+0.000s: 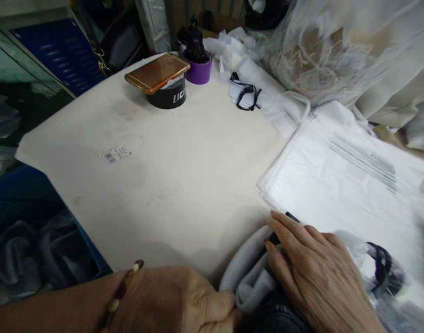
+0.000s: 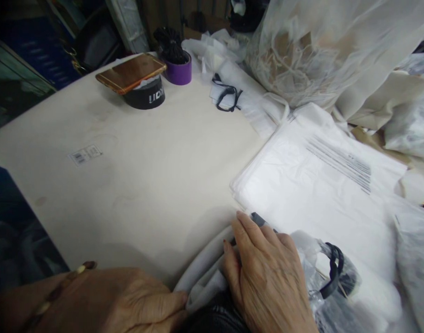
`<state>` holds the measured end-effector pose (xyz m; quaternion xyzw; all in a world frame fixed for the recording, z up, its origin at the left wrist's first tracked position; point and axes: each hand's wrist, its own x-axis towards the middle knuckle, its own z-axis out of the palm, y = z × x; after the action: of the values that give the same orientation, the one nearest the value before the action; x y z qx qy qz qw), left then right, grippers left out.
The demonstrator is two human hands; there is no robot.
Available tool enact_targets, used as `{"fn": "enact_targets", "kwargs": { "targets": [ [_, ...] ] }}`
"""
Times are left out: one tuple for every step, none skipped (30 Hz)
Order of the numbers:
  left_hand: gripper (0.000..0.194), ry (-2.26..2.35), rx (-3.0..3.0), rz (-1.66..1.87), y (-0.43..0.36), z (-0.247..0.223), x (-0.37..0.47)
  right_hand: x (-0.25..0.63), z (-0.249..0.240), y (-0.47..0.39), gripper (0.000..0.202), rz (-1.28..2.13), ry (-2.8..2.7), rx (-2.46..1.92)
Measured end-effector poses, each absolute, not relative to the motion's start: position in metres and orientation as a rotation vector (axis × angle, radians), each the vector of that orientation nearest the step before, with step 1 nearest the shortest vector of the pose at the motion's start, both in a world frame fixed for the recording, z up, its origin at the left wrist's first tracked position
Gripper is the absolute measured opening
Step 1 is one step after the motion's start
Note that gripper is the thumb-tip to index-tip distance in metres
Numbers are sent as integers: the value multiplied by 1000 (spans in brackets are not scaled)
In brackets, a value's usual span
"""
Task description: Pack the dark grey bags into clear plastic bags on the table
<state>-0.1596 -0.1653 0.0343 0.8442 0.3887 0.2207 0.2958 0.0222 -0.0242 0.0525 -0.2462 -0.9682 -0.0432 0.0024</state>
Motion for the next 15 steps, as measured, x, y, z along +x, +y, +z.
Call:
{"fn": "enact_targets", "kwargs": {
  "targets": [
    [20,1010,2255,574,-164,34,-160,23,53,-24,38,-127,-3044,-760],
    [22,974,2271,578,-162,33,-160,24,54,-23,45,-121,-3049,-746],
    [24,931,2291,596,-161,31,-160,25,54,-22,53,-117,-3051,-732],
    [25,895,2306,634,-160,29,-160,27,54,-22,62,-112,-3054,-716],
    [27,870,2311,686,-160,25,-159,28,54,-21,68,-110,-3053,-703],
    [29,875,2299,741,-160,22,-158,29,54,-21,73,-109,-3054,-695],
    [30,903,2270,788,-160,18,-157,30,54,-21,75,-107,-3059,-692],
    [30,918,2242,828,-160,15,-155,31,54,-20,77,-102,-3065,-690],
    [29,937,2218,853,-161,13,-154,31,54,-20,78,-98,-3074,-683],
    [26,961,2196,871,-162,11,-152,31,54,-20,79,-97,-3081,-679],
    [22,986,2181,877,-163,11,-151,32,53,-21,80,-98,-3089,-676],
    [19,1013,2171,874,-163,11,-149,31,53,-21,80,-104,-3094,-674],
    [16,1031,2164,858,-164,12,-148,31,53,-21,79,-111,-3097,-673],
    [14,1064,2154,830,-164,13,-146,30,53,-21,77,-116,-3104,-673],
    [13,1093,2138,797,-163,14,-145,29,53,-21,75,-118,-3106,-671]
  ]
}}
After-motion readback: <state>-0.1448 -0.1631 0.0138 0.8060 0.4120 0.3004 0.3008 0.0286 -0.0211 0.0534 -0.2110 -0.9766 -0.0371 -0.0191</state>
